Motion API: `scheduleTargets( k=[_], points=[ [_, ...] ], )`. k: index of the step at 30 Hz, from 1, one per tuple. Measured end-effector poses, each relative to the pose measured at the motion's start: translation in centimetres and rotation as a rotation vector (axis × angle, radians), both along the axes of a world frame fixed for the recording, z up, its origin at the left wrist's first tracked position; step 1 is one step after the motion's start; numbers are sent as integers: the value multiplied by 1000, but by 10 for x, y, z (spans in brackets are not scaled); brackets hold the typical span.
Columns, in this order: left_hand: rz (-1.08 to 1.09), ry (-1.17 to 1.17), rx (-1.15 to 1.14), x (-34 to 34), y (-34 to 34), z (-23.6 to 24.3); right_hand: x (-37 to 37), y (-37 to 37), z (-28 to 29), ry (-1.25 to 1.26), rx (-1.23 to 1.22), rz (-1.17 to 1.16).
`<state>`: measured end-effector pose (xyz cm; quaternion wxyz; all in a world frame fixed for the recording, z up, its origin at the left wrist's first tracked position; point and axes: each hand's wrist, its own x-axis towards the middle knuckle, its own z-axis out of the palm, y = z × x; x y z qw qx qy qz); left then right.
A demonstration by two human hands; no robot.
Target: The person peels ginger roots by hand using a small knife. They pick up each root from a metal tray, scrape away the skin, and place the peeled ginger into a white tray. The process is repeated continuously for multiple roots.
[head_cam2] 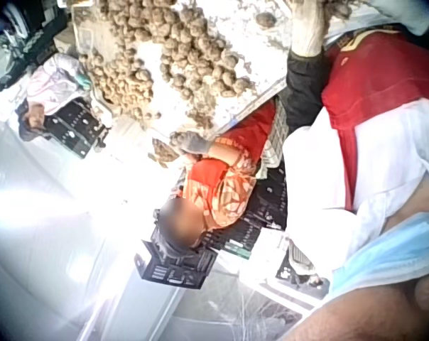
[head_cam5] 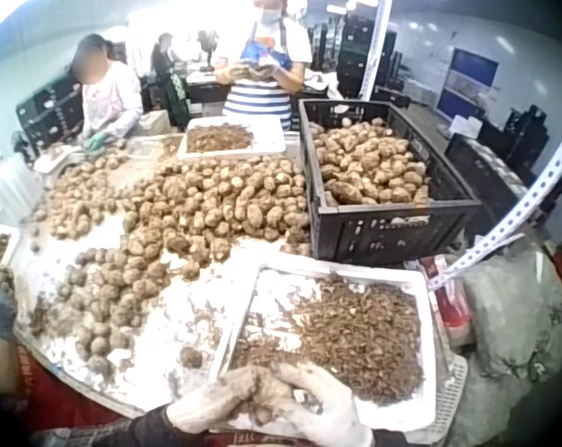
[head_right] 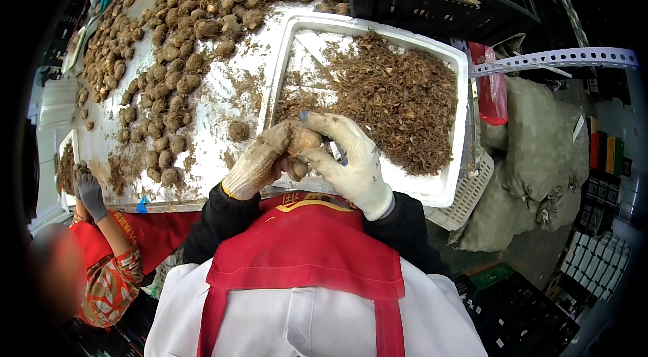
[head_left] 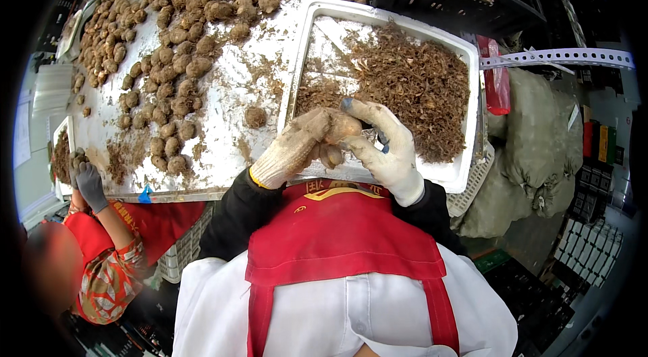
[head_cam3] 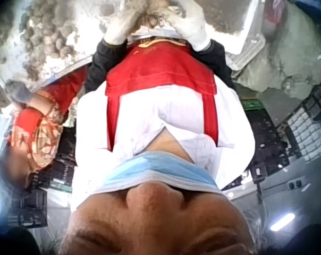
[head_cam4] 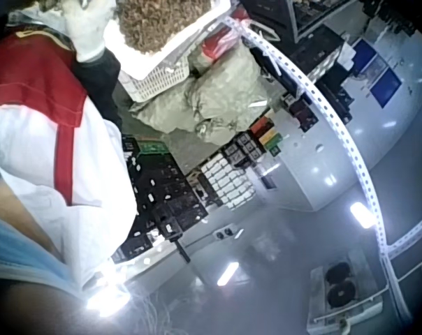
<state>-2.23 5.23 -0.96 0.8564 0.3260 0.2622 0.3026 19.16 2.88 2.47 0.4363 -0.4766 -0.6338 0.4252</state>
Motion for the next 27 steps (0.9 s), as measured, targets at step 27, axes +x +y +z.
scheduleTargets(
  k=[27],
  points=[
    [221, 247, 246, 1, -18, -11, -24, 9, -2, -362, 101, 62]
  ],
)
